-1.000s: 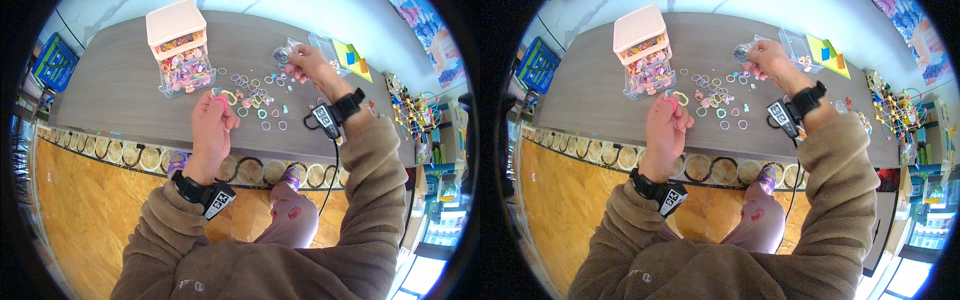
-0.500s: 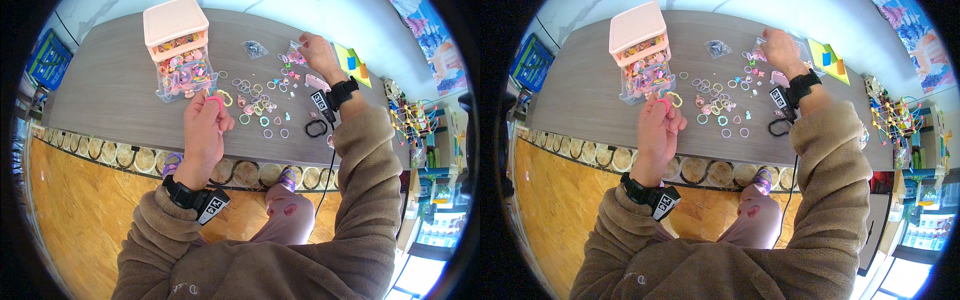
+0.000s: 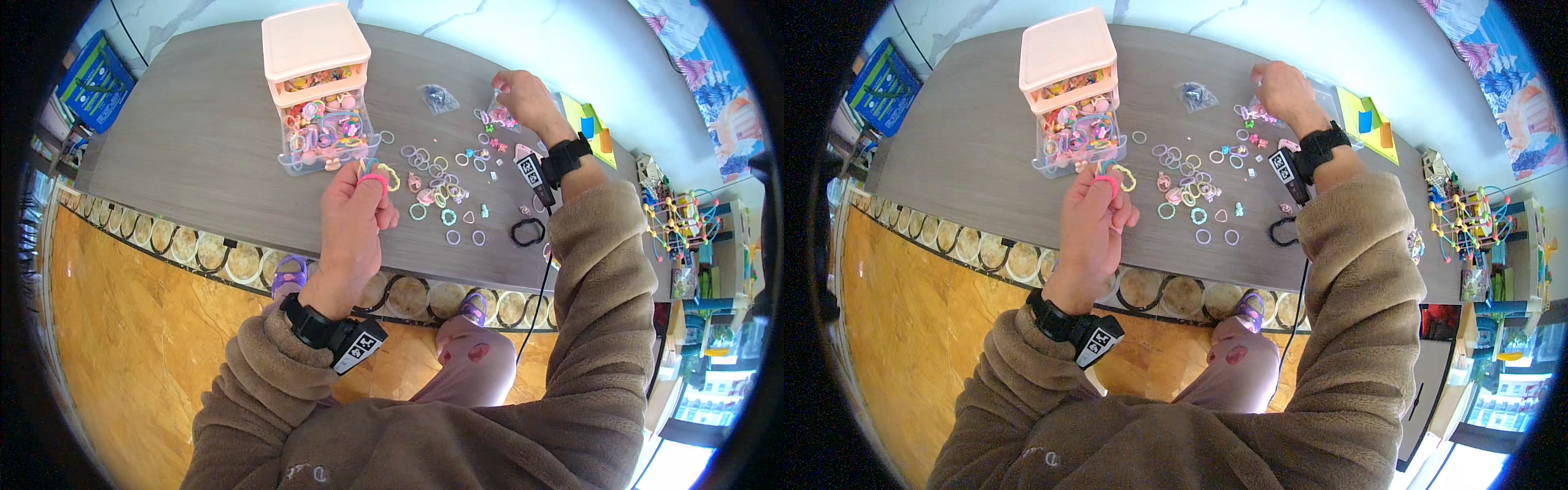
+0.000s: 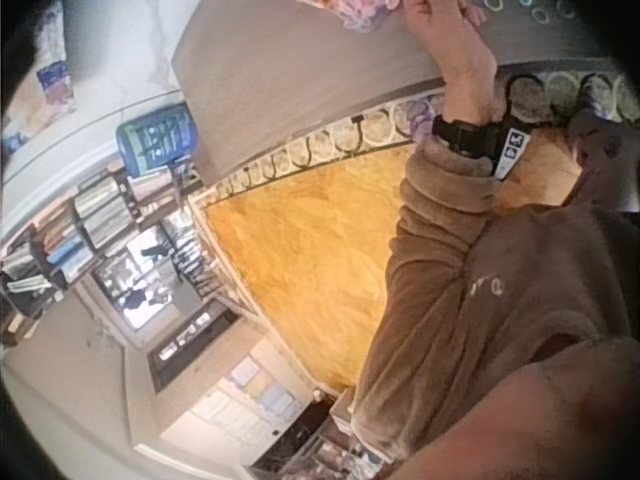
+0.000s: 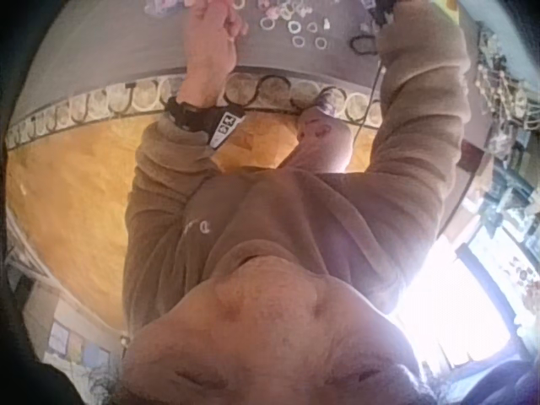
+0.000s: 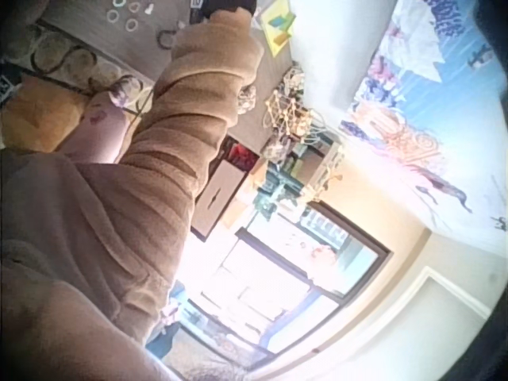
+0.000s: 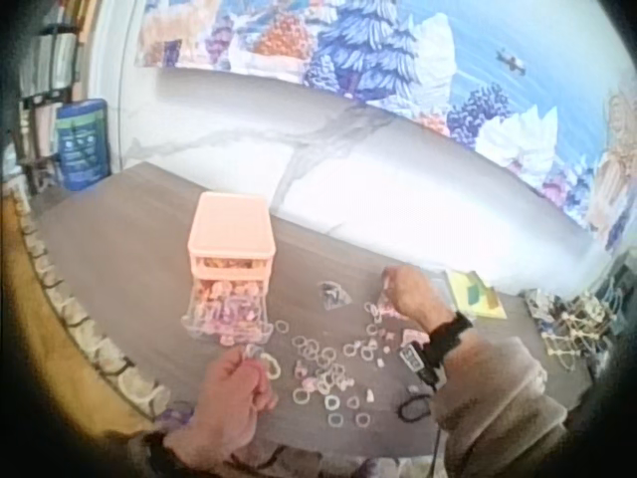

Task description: The person retrieves rubber bands from a red bag and a plastic container, then assembles them into a bracelet by looping and interlocking bands on their fingers. The person places the finished bracelet on their wrist.

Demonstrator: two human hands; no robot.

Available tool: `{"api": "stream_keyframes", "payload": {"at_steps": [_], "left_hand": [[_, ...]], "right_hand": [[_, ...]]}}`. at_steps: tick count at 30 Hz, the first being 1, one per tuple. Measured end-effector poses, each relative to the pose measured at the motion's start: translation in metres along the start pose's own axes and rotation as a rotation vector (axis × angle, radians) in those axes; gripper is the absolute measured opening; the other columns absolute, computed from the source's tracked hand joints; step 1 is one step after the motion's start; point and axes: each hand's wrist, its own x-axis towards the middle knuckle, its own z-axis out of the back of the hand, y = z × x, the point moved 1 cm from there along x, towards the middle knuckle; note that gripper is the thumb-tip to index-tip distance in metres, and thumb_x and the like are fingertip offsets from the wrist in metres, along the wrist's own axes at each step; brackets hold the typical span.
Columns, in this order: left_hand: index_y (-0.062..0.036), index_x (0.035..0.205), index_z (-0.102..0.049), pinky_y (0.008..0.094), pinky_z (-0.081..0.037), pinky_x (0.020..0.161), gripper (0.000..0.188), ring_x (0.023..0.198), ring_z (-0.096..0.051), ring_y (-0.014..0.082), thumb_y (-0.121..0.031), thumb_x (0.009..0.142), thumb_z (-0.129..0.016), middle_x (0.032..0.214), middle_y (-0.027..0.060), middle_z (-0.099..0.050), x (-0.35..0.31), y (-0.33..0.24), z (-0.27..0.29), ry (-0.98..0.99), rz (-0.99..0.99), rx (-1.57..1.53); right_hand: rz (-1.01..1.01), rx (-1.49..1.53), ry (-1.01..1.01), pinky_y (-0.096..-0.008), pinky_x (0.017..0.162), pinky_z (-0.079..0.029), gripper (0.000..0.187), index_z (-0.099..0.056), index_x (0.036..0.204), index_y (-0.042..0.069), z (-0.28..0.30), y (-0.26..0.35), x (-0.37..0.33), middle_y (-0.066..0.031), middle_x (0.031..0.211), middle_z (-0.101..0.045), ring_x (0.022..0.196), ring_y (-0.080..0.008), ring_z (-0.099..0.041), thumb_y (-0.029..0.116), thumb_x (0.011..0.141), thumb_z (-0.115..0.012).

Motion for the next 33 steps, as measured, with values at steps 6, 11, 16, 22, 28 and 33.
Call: {"api": "stream_keyframes", "payload": {"at_steps": [6, 11, 16, 22, 28, 33], "left_hand": [[-0.0086, 0.088, -0.053, 0.0290, -0.036, 0.055, 0.007, 0.051, -0.039, 0.0084, -0.006, 0.094, -0.050, 0.066, -0.0022, -0.046, -0.002, -0.001, -0.001, 0.030, 0.000, 0.046], [-0.0083, 0.089, -0.055, 0.0290, -0.037, 0.054, 0.007, 0.049, -0.039, 0.0089, -0.005, 0.093, -0.051, 0.067, -0.0011, -0.049, -0.003, 0.000, 0.000, -0.010, -0.006, 0.040], [-0.0067, 0.091, -0.058, 0.0296, -0.039, 0.053, 0.007, 0.050, -0.040, 0.0092, -0.005, 0.092, -0.052, 0.068, -0.0002, -0.051, -0.005, -0.004, 0.001, -0.009, -0.009, 0.017], [-0.0070, 0.091, -0.057, 0.0295, -0.038, 0.054, 0.005, 0.050, -0.039, 0.0089, -0.006, 0.093, -0.052, 0.069, -0.0008, -0.050, -0.010, -0.013, 0.006, -0.002, 0.000, 0.035], [-0.0078, 0.092, -0.054, 0.0283, -0.037, 0.055, 0.004, 0.052, -0.039, 0.0084, -0.007, 0.094, -0.051, 0.069, -0.0016, -0.048, -0.018, -0.019, 0.002, -0.043, -0.027, 0.035], [-0.0086, 0.089, -0.053, 0.0283, -0.037, 0.055, 0.007, 0.052, -0.038, 0.0081, -0.007, 0.094, -0.049, 0.068, -0.0022, -0.047, -0.021, -0.024, 0.009, -0.058, -0.047, 0.043]], "right_hand": [[0.239, 0.063, 0.006, -0.0427, 0.088, -0.052, 0.037, -0.066, 0.118, 0.005, -0.011, 0.037, 0.000, -0.0197, 0.107, -0.069, 0.101, -0.0372, -0.065, 0.012, 0.081, -0.067], [0.274, -0.070, 0.067, -0.0480, 0.086, -0.052, 0.027, -0.065, 0.110, 0.005, -0.034, 0.084, 0.000, -0.0214, 0.102, -0.068, 0.100, -0.0388, -0.064, 0.013, 0.085, -0.060], [0.223, -0.213, -0.061, -0.0485, 0.076, -0.053, 0.017, -0.063, 0.097, 0.002, -0.040, 0.092, 0.007, -0.0207, 0.089, -0.068, 0.085, -0.0387, -0.067, 0.015, 0.088, -0.058], [-0.112, 0.764, 0.083, -0.0295, 0.045, -0.047, 0.017, -0.062, 0.089, 0.003, -0.008, 0.091, -0.002, -0.0082, 0.068, -0.066, 0.049, -0.0149, -0.059, 0.019, 0.095, -0.059], [-0.120, 1.265, 0.396, -0.0202, 0.036, -0.038, 0.017, -0.058, 0.090, 0.005, 0.003, 0.148, -0.028, -0.0060, 0.071, -0.067, 0.045, -0.0073, -0.054, 0.019, 0.099, -0.057], [-0.038, 1.404, 0.490, -0.0214, 0.038, -0.041, 0.016, -0.059, 0.091, 0.001, -0.014, 0.190, -0.025, -0.0083, 0.074, -0.069, 0.047, -0.0088, -0.055, 0.016, 0.098, -0.056]]}}
